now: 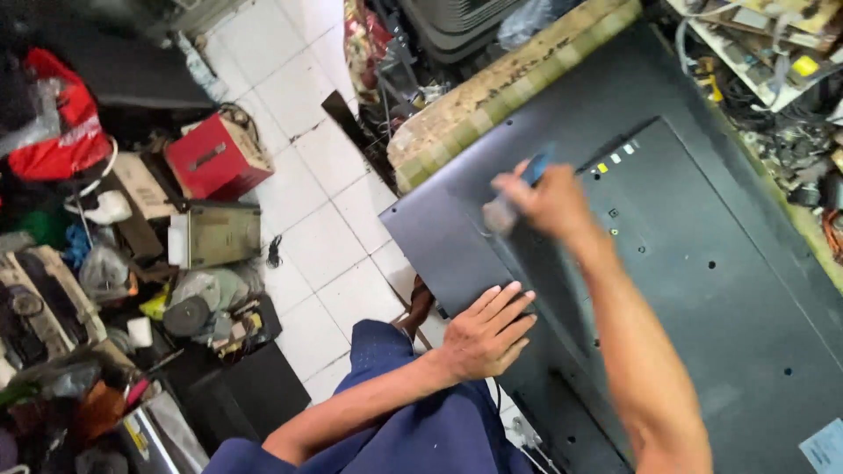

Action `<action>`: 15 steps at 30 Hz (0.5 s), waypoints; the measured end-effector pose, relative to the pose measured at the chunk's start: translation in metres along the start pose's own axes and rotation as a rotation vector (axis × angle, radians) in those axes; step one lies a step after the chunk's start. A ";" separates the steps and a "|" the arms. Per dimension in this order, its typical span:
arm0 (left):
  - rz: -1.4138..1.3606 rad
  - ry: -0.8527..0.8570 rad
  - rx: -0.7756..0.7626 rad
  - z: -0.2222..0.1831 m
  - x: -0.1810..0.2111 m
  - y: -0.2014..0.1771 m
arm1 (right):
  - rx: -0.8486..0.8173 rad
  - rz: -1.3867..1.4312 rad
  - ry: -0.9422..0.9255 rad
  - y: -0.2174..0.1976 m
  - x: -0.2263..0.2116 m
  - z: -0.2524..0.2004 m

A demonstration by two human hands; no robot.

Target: Cleaning the back casing of a television with a brush and then using a screwdriver to work on the panel.

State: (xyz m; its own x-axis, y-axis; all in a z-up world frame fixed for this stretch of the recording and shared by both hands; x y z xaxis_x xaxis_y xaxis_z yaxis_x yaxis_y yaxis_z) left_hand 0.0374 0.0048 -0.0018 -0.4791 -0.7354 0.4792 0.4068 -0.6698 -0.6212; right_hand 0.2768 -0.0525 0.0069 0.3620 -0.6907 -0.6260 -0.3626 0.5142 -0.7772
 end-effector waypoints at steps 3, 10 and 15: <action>-0.032 0.009 -0.080 0.010 0.004 -0.019 | 0.313 -0.262 0.152 -0.008 0.037 0.024; -0.063 0.029 -0.176 0.017 0.001 -0.022 | -0.201 0.016 0.295 -0.002 0.055 0.059; -0.076 0.030 -0.187 0.016 0.001 -0.021 | 0.589 -0.759 0.324 -0.140 0.233 0.124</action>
State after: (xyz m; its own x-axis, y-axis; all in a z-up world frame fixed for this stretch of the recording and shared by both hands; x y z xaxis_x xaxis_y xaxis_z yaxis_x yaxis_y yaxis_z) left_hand 0.0411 0.0166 0.0219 -0.5268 -0.6780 0.5126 0.2184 -0.6908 -0.6893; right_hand 0.5187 -0.2222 -0.0379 0.0388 -0.9989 0.0264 0.3789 -0.0098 -0.9254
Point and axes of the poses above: each hand's wrist, its own z-axis towards the middle knuckle, its own y-axis out of the palm, x = y × z, the point moved 3 cm from there along z, towards the middle knuckle, and after that the axes turned 2 degrees about -z, right-handed, at the moved point
